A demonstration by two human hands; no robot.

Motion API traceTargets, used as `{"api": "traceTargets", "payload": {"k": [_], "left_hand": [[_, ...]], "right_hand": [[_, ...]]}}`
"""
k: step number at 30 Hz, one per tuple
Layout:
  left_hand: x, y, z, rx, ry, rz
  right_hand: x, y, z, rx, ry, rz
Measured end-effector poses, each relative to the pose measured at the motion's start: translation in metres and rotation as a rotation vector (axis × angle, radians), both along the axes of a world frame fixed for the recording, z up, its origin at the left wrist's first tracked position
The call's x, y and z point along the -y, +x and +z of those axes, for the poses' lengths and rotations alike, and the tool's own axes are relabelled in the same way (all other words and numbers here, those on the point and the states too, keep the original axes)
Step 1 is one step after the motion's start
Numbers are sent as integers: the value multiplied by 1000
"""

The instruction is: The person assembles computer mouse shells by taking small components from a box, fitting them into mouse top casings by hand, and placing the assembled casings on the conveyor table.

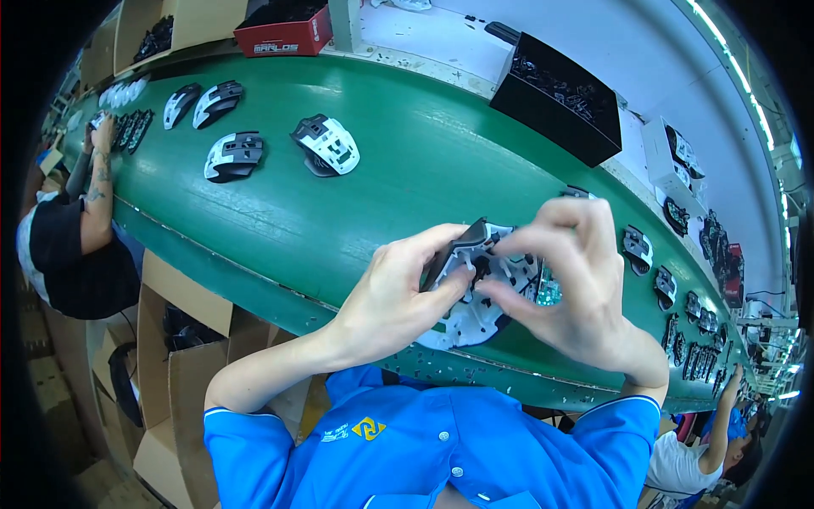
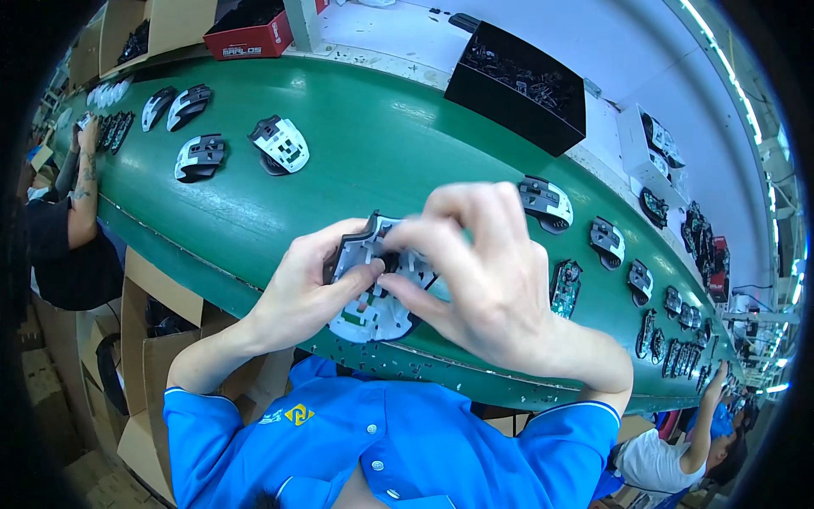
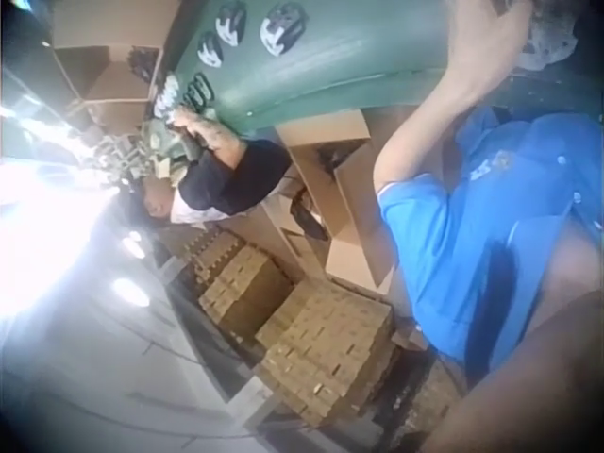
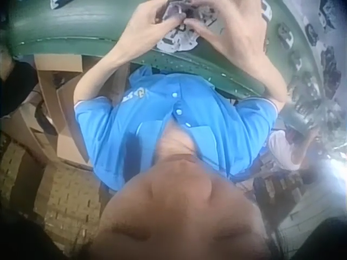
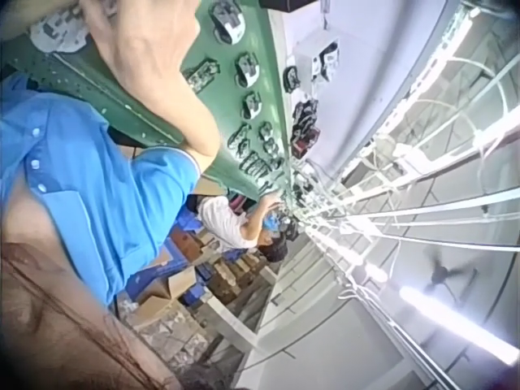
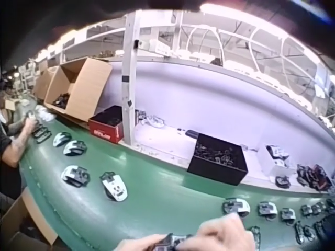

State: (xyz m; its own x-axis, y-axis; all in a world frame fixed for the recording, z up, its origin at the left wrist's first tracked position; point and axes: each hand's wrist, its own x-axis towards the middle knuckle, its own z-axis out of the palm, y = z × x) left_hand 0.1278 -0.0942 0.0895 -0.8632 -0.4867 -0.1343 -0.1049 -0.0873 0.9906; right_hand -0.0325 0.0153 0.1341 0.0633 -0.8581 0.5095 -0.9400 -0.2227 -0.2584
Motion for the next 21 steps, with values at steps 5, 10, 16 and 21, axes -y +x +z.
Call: {"api": "traceTargets", "payload": {"k": [5,10,16,21], "left_hand": [[4,-1,-13,-105,-206,76],[10,-2,-13,-140,-256,191],[15,-6,-21,-216,-221,236],[9,5,-12,-194,-245,237]], "right_hand": [[9,1,-11,484,359,-18],[13,4,-13,438,309,-69],[17,26,-53,475,51,-136],[17,37,-55,618,-12,-155]]}}
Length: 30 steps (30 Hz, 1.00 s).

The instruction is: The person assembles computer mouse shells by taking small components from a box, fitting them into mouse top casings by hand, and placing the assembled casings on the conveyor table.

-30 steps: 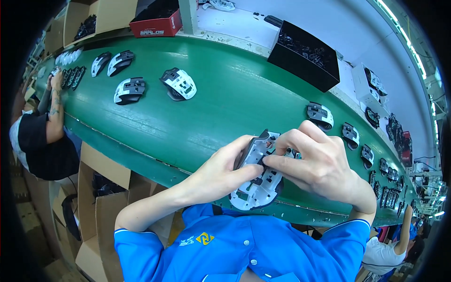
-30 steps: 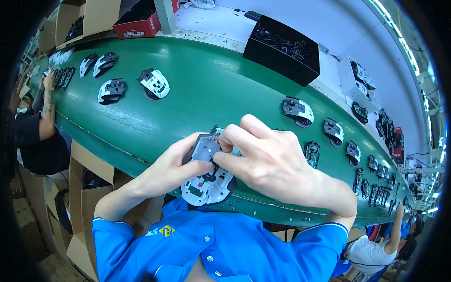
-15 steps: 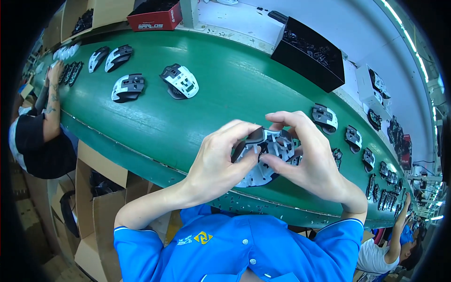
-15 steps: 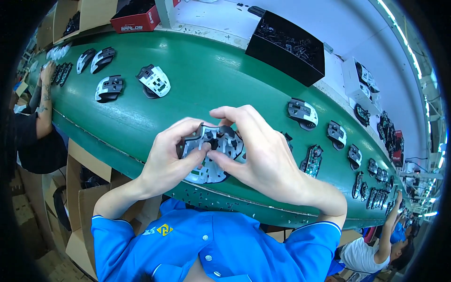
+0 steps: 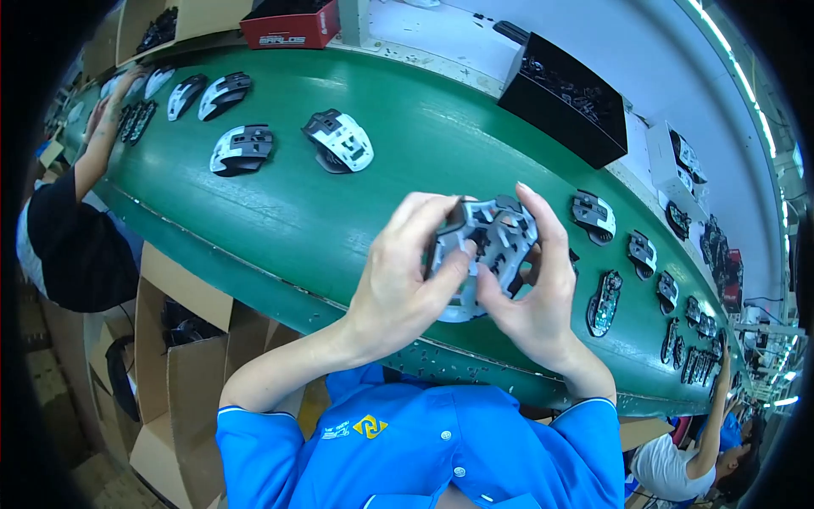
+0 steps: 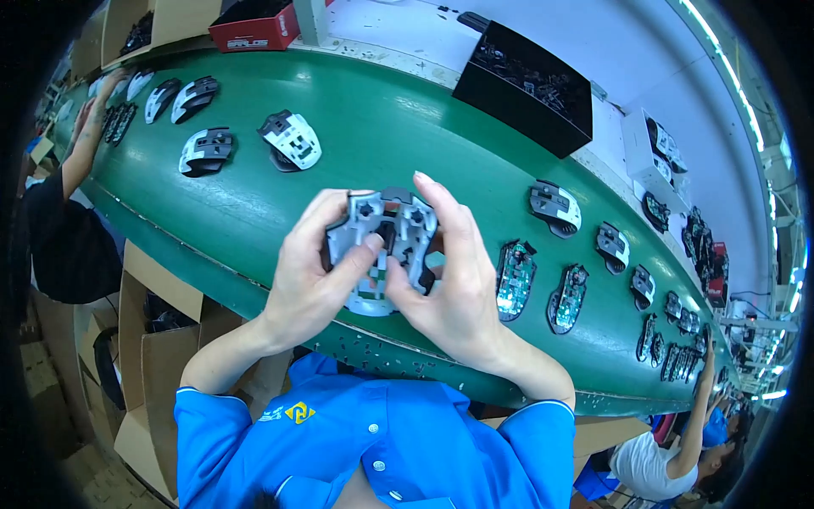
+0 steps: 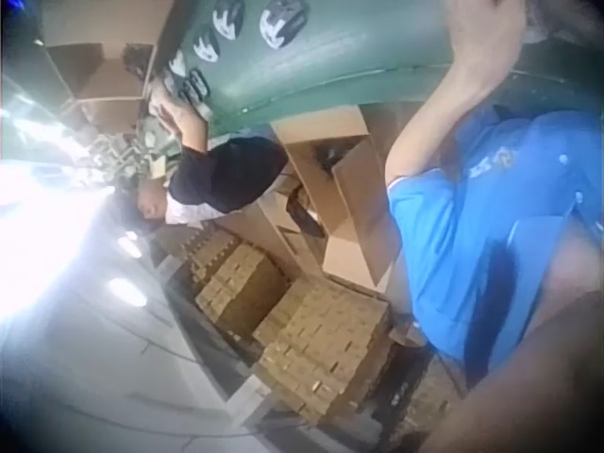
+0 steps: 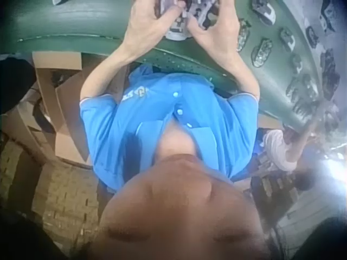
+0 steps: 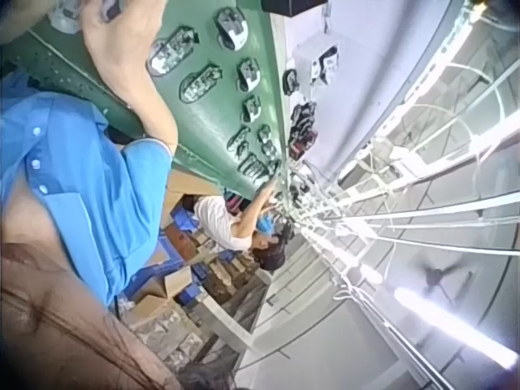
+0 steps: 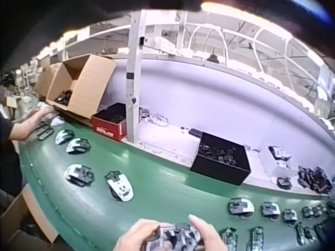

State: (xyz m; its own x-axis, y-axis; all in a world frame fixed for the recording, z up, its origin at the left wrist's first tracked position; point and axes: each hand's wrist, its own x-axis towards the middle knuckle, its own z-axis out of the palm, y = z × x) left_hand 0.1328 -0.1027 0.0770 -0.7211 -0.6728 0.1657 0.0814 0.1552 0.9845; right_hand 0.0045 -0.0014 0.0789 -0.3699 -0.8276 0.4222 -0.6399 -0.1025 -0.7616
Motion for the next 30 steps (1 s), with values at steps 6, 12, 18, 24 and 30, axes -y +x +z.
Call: {"api": "traceTargets", "payload": {"k": [6,12,18,24,30], "left_hand": [[-6,13,7,22,-250,-41],[-10,14,6,-32,-326,39],[-11,11,-2,-95,-354,52],[-5,11,2,-84,-419,16],[8,11,-4,-11,-446,70]], "right_hand": [[-5,2,7,40,-88,-25],[-1,10,14,38,-187,-1],[-2,12,8,89,-168,8],[-1,10,-3,181,-179,28],[12,12,-2,125,-130,14]]}}
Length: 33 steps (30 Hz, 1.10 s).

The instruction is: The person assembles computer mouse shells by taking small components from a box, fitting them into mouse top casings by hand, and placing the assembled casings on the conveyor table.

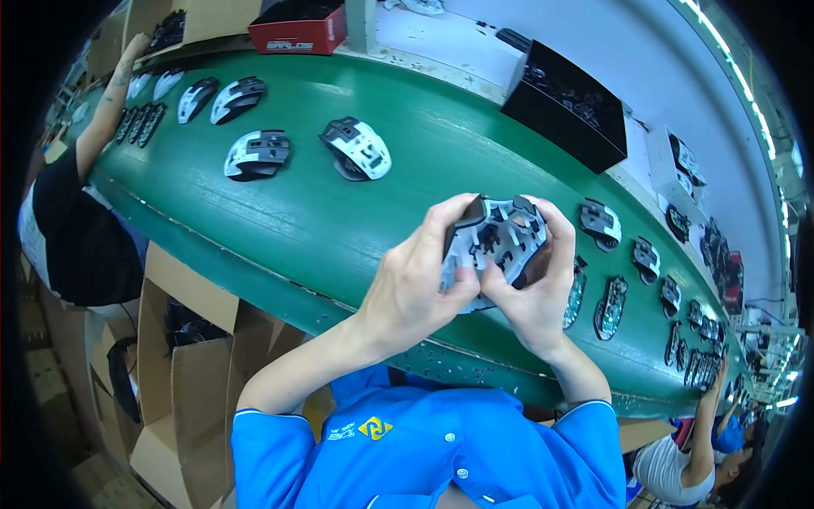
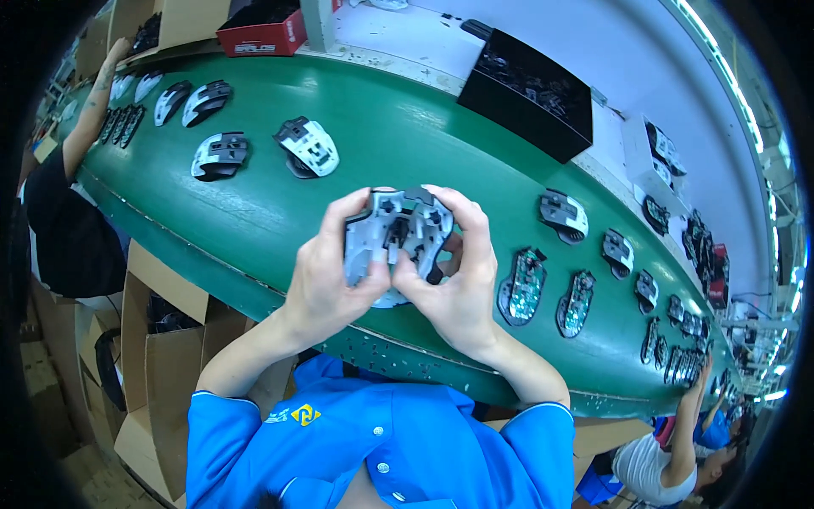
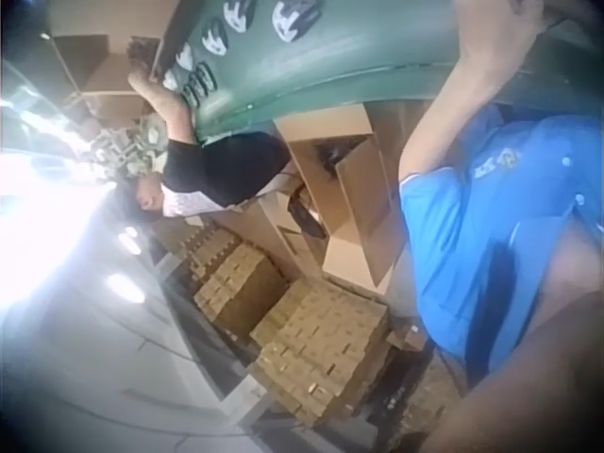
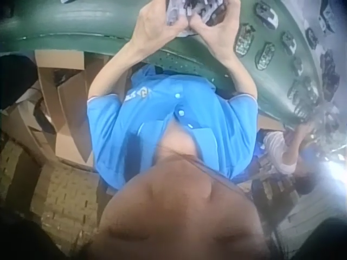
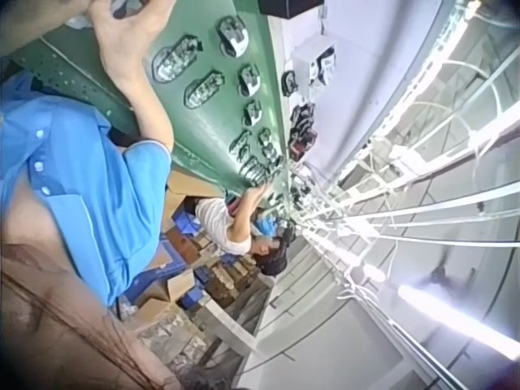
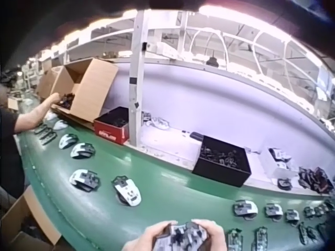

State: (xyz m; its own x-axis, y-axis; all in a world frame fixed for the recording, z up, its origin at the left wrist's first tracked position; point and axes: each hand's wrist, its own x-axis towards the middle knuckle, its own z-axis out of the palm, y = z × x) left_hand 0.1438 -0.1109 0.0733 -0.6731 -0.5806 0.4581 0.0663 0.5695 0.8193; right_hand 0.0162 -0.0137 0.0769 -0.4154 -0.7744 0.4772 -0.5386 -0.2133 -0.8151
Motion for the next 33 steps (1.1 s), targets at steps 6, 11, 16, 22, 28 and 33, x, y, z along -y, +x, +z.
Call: {"api": "traceTargets", "payload": {"k": [6,11,16,22,28,33], "left_hand": [[34,31,48,358,421,-261],[95,72,19,262,251,363],[115,42,-11,605,113,494],[151,-11,-36,969,-427,551],[161,-14,-34,838,-579,-97],[139,6,-48,858,-456,158]], "right_hand": [[17,-58,39,231,553,446],[24,-172,-3,-58,668,155],[30,-131,-25,-1256,547,-172],[-88,-132,70,-549,493,-178],[-617,-99,57,-861,-228,-2108],[-594,112,-167,-327,250,-2326]]}}
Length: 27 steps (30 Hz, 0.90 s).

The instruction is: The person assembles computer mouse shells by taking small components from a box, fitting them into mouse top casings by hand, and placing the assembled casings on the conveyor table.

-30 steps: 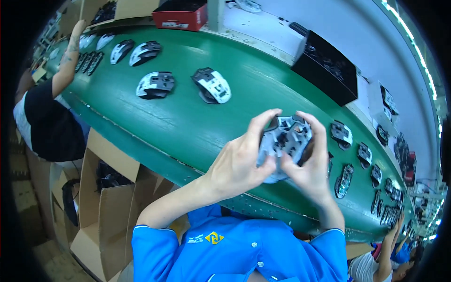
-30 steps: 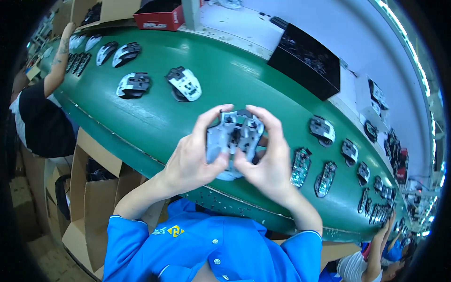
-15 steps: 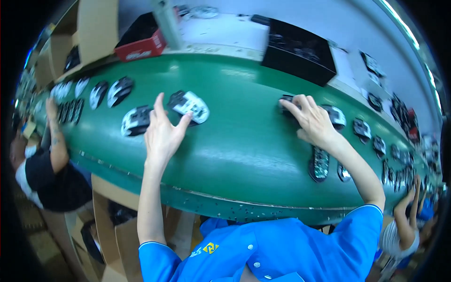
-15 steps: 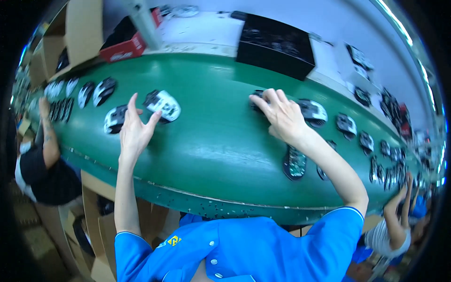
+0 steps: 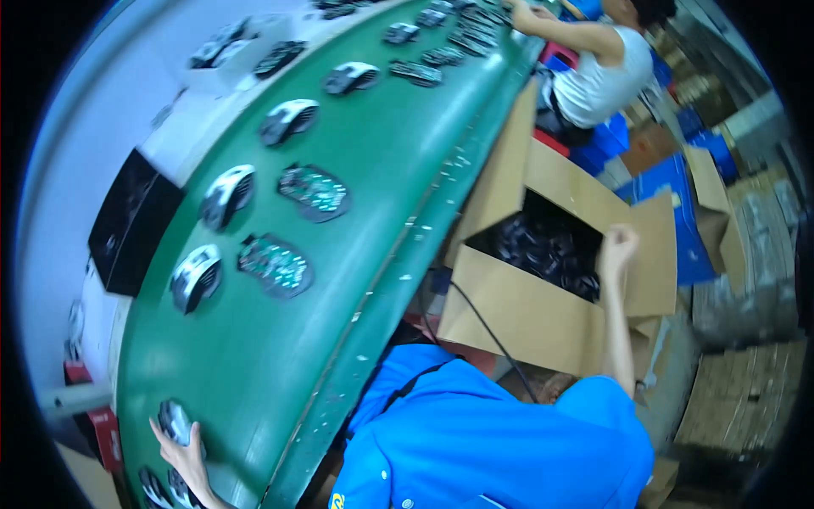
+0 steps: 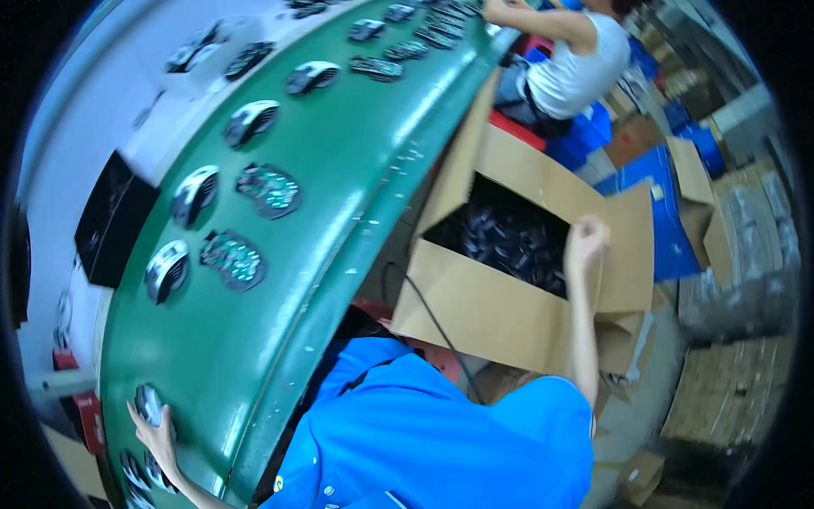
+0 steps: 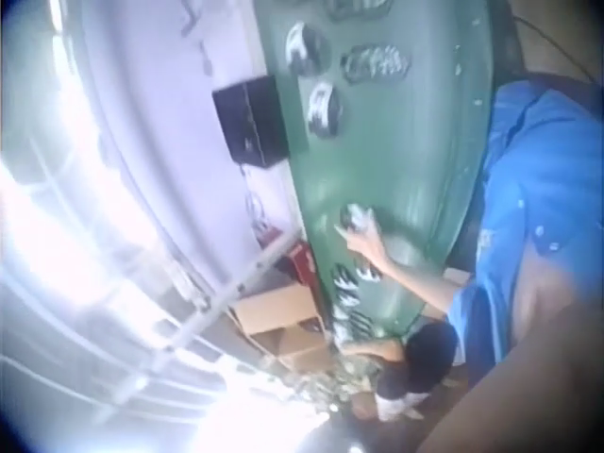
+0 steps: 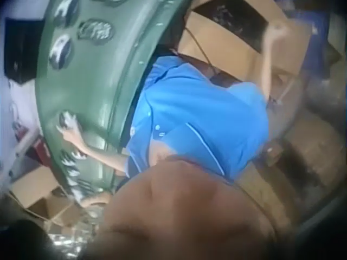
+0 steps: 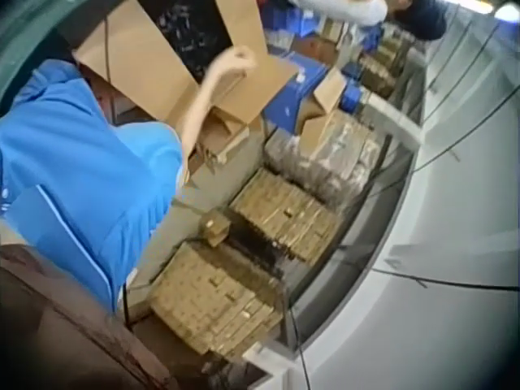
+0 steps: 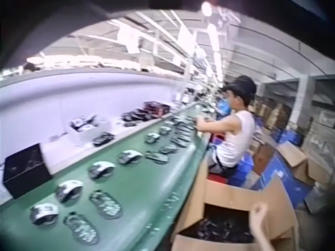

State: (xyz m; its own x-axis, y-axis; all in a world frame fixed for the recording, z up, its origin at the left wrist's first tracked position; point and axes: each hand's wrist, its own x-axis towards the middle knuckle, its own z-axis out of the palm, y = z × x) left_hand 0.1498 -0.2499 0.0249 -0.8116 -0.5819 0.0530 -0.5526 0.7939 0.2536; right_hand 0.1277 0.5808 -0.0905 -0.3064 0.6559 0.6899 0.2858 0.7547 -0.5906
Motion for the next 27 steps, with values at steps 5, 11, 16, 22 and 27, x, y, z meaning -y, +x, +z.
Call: {"api": "traceTargets", "payload": {"k": [5,11,16,22,27], "left_hand": [[62,-21,-37,16,-49,131],[22,-26,-7,-356,-40,68],[-15,-8,26,-367,28,32],[-68,-16,50,-426,146,40],[-80,-16,62,-384,123,53]], "right_hand": [[7,33,-64,923,-16,124],[-40,-41,-117,1219,-423,2],[-41,-69,-126,1342,-436,37],[-44,-41,-124,1344,-562,187],[-58,-37,-135,1218,-365,340]]}}
